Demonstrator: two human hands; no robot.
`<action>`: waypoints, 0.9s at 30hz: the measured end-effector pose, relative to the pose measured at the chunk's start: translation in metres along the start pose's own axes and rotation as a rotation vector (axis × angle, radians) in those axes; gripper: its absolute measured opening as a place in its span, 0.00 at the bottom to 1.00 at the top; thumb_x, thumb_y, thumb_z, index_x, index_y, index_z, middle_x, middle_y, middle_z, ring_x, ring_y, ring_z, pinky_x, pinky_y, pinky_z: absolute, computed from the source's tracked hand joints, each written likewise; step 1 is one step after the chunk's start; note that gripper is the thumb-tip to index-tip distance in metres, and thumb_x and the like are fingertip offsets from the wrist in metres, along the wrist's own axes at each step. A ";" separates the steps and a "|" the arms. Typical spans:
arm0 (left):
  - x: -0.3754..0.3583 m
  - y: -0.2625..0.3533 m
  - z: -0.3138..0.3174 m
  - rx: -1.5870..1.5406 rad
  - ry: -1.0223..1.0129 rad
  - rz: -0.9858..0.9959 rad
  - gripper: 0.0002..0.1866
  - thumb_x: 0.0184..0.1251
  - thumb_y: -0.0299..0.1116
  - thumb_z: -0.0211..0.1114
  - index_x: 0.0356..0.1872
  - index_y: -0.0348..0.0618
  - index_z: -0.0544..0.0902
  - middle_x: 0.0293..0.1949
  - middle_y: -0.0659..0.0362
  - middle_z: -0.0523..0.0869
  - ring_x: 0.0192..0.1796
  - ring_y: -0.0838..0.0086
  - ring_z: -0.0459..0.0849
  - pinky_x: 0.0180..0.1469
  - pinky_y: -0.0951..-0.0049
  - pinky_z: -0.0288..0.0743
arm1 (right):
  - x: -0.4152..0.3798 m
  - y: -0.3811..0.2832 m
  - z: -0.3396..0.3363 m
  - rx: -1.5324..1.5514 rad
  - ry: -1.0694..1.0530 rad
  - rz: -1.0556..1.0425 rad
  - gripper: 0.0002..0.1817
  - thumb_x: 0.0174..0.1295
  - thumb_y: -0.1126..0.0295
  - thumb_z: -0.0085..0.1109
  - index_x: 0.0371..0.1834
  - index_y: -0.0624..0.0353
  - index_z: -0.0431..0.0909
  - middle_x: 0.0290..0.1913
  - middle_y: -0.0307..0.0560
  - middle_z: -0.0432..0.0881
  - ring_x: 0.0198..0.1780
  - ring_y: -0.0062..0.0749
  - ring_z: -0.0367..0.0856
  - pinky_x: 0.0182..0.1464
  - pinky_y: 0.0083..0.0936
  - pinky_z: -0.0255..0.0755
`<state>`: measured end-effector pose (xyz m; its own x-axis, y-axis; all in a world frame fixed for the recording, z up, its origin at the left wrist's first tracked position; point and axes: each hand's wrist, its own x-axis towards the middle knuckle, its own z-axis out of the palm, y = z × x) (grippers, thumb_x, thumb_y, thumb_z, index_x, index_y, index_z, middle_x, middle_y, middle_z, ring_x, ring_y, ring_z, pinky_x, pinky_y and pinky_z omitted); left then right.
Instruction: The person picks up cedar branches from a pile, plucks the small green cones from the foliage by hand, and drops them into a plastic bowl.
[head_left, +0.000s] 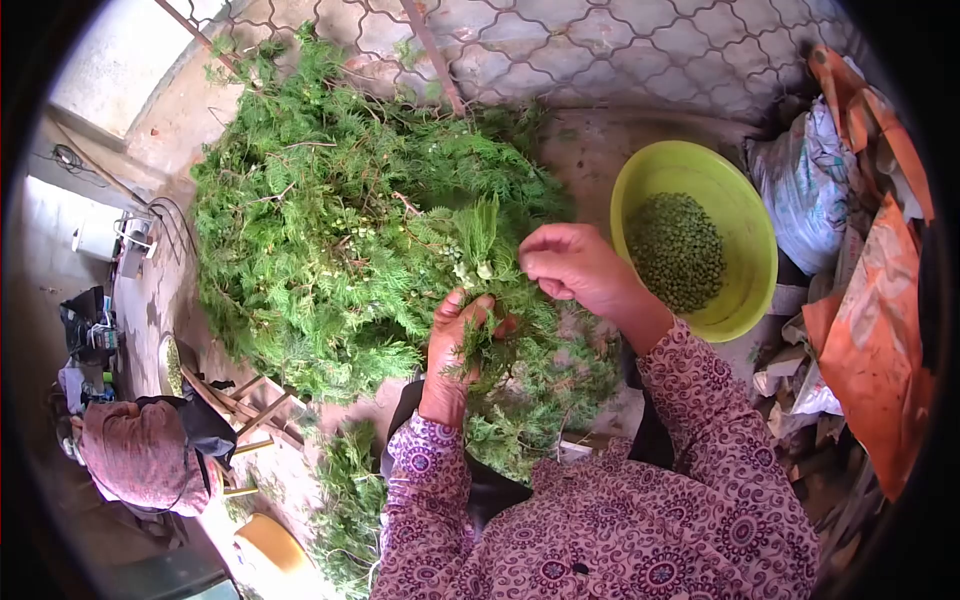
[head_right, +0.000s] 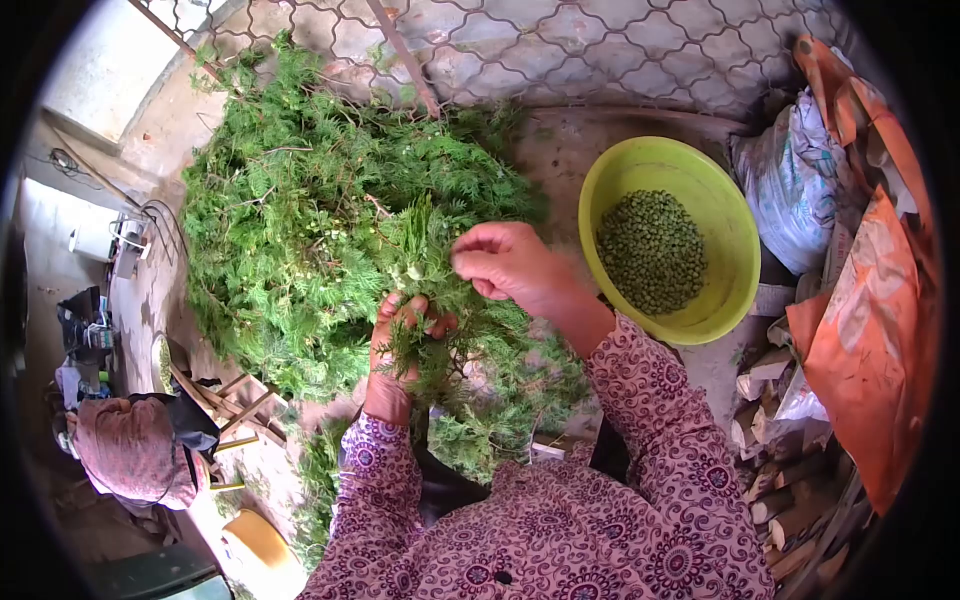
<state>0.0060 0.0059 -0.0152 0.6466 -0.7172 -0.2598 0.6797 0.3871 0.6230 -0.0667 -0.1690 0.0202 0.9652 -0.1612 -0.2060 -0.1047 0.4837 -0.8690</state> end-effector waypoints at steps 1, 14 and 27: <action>-0.001 0.000 0.001 0.029 0.074 -0.016 0.04 0.58 0.24 0.60 0.32 0.46 0.80 0.31 0.58 0.82 0.28 0.74 0.79 0.34 0.67 0.78 | -0.001 -0.001 0.000 0.001 0.001 0.000 0.06 0.55 0.72 0.57 0.33 0.63 0.74 0.23 0.37 0.72 0.18 0.13 0.64 0.18 0.12 0.54; 0.001 -0.002 -0.003 0.243 0.004 0.029 0.09 0.56 0.25 0.63 0.39 0.44 0.81 0.31 0.65 0.83 0.29 0.84 0.77 0.35 0.84 0.70 | -0.008 0.000 0.010 -0.301 -0.100 -0.015 0.08 0.53 0.73 0.59 0.36 0.62 0.76 0.19 0.33 0.72 0.20 0.14 0.68 0.23 0.13 0.62; -0.010 0.005 0.003 0.094 0.019 0.076 0.03 0.58 0.29 0.62 0.34 0.46 0.79 0.24 0.66 0.78 0.18 0.79 0.72 0.32 0.65 0.75 | -0.008 -0.012 -0.005 -0.232 0.128 -0.057 0.09 0.51 0.76 0.53 0.35 0.66 0.71 0.21 0.42 0.73 0.17 0.17 0.65 0.19 0.17 0.58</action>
<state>0.0019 0.0128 -0.0072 0.7018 -0.6767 -0.2227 0.5939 0.3832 0.7074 -0.0746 -0.1771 0.0300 0.9344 -0.2971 -0.1965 -0.1179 0.2627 -0.9577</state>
